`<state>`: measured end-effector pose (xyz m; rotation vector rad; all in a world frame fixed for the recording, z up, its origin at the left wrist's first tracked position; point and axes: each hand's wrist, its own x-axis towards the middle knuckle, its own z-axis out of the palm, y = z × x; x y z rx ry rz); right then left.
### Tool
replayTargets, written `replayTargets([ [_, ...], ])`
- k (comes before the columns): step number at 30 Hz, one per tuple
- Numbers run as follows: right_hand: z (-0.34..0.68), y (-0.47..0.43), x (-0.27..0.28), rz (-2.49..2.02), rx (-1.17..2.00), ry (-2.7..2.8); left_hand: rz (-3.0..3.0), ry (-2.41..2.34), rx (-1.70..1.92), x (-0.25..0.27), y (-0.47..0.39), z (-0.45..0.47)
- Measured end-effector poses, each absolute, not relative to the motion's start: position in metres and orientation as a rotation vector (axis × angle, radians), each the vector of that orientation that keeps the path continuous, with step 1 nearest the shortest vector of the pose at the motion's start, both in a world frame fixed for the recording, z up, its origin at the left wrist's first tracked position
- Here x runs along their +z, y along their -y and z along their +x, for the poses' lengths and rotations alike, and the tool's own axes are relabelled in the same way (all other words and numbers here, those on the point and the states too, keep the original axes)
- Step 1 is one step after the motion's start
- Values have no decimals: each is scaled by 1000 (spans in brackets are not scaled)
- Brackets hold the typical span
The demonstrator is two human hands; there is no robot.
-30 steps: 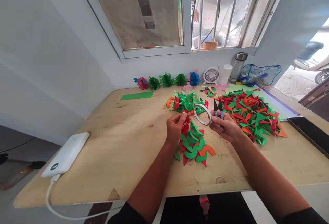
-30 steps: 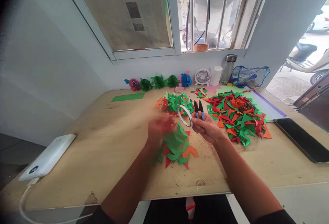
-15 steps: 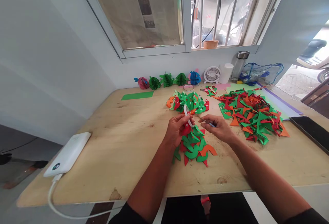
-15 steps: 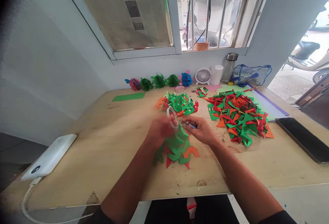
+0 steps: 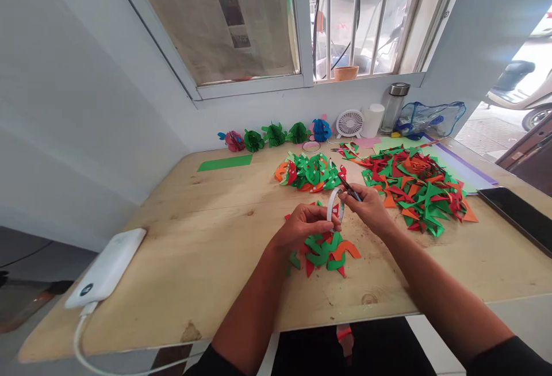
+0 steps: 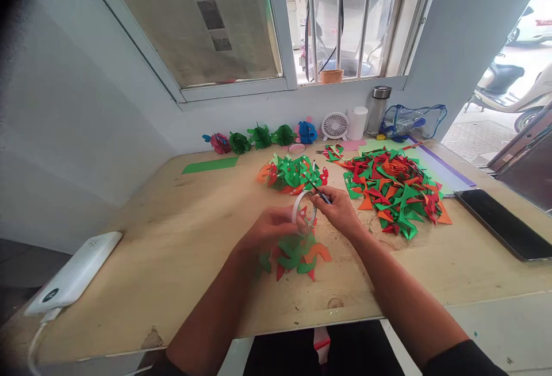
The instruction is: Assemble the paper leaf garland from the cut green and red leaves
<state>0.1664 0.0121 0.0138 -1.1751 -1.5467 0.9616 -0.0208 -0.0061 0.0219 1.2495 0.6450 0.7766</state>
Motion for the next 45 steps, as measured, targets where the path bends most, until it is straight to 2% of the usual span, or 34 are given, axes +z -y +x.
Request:
replayTargets([
  [15, 162, -5, 17, -1134, 652, 1646, 1117, -785, 1079, 20, 3, -14],
  [27, 166, -8, 10, -1177, 528, 1758, 1448, -1015, 1352, 15, -1, -12],
  [45, 165, -3, 6, -1204, 63, 1911, 1429, -1131, 1401, 11, -2, -11],
])
